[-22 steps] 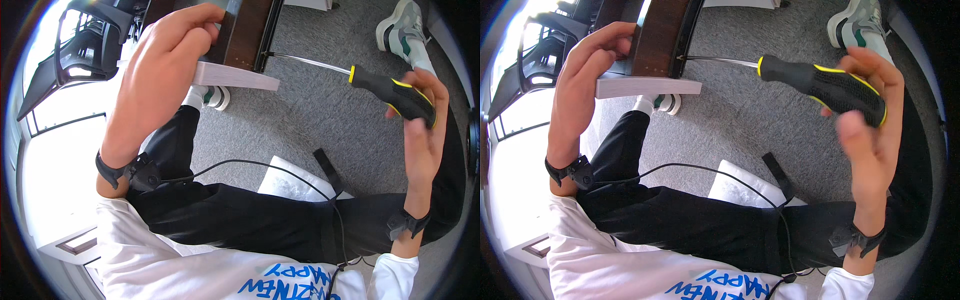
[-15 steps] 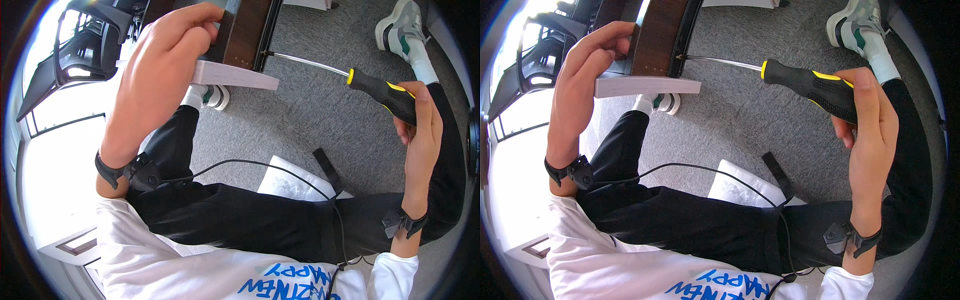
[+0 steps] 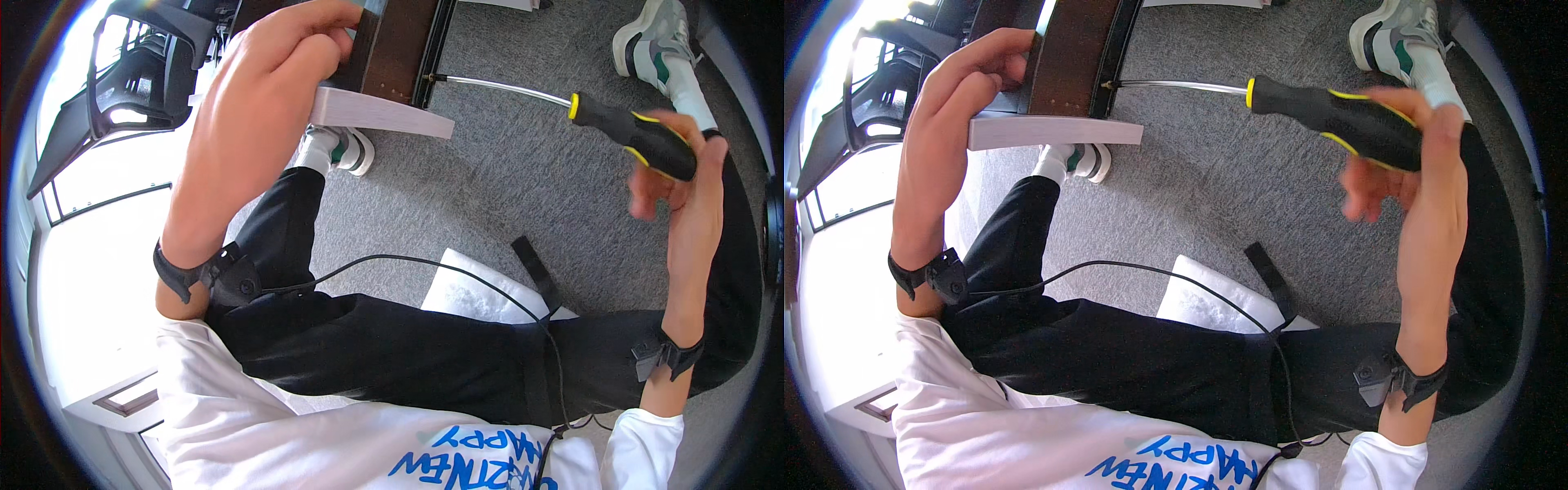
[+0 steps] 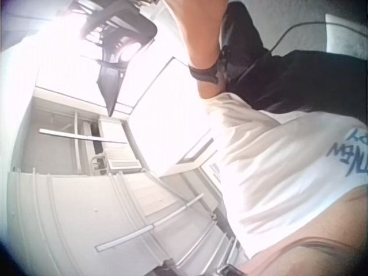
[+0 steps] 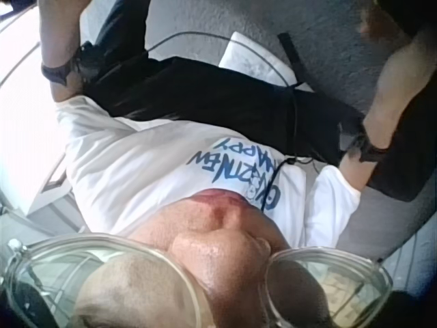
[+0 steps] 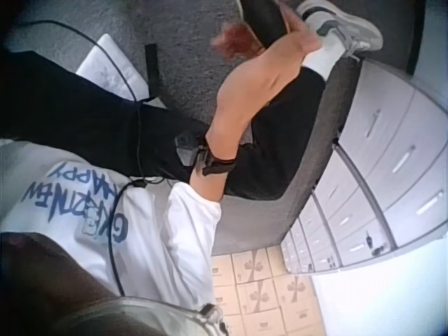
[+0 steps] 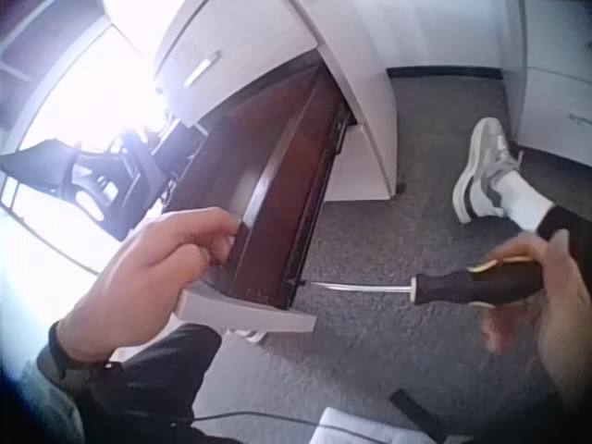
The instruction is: The person uses a screwdriver to tighten or remove screws on the front panel and lock mechanism of a desk drawer.
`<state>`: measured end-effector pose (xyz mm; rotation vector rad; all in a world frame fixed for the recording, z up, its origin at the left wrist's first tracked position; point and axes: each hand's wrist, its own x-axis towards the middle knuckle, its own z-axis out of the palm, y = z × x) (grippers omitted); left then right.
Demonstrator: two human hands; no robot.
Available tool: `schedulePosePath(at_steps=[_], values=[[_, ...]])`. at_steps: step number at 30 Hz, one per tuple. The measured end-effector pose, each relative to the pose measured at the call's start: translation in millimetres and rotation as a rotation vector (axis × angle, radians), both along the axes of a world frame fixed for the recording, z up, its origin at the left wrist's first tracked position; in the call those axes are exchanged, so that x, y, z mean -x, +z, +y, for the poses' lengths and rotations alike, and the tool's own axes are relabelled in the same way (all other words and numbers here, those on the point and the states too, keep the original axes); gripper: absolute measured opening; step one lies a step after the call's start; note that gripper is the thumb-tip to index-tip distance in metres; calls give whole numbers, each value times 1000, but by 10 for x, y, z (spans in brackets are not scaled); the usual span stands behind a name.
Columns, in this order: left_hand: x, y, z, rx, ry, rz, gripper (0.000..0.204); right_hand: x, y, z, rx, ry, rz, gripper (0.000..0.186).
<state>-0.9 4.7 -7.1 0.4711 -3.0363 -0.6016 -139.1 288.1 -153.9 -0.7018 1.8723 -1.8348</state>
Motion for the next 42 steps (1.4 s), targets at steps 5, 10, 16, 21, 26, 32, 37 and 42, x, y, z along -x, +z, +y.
schedulePosePath(at_steps=[5,10,16,21,26,32,37,42], values=[[4,-2,-5,-14,-1,-20,40,91,69,2,-311,-42,124,45],[-5,-1,13,-32,22,-16,40,170,-80,-3,-8,-26,402,40],[-10,-33,-32,-38,6,-24,40,74,-57,-68,98,11,-44,44],[8,11,-22,-34,-4,-22,41,95,61,-7,-351,-53,-33,50],[-9,-25,-33,-48,-10,-20,41,204,-117,43,-154,-36,324,45],[4,-15,-14,-27,-23,-25,41,105,-93,-49,62,-45,133,52],[2,-3,-45,-29,-50,-33,41,102,42,-2,-144,90,-217,52],[5,-5,-39,-23,-10,-28,41,26,110,22,-342,-71,245,37]])
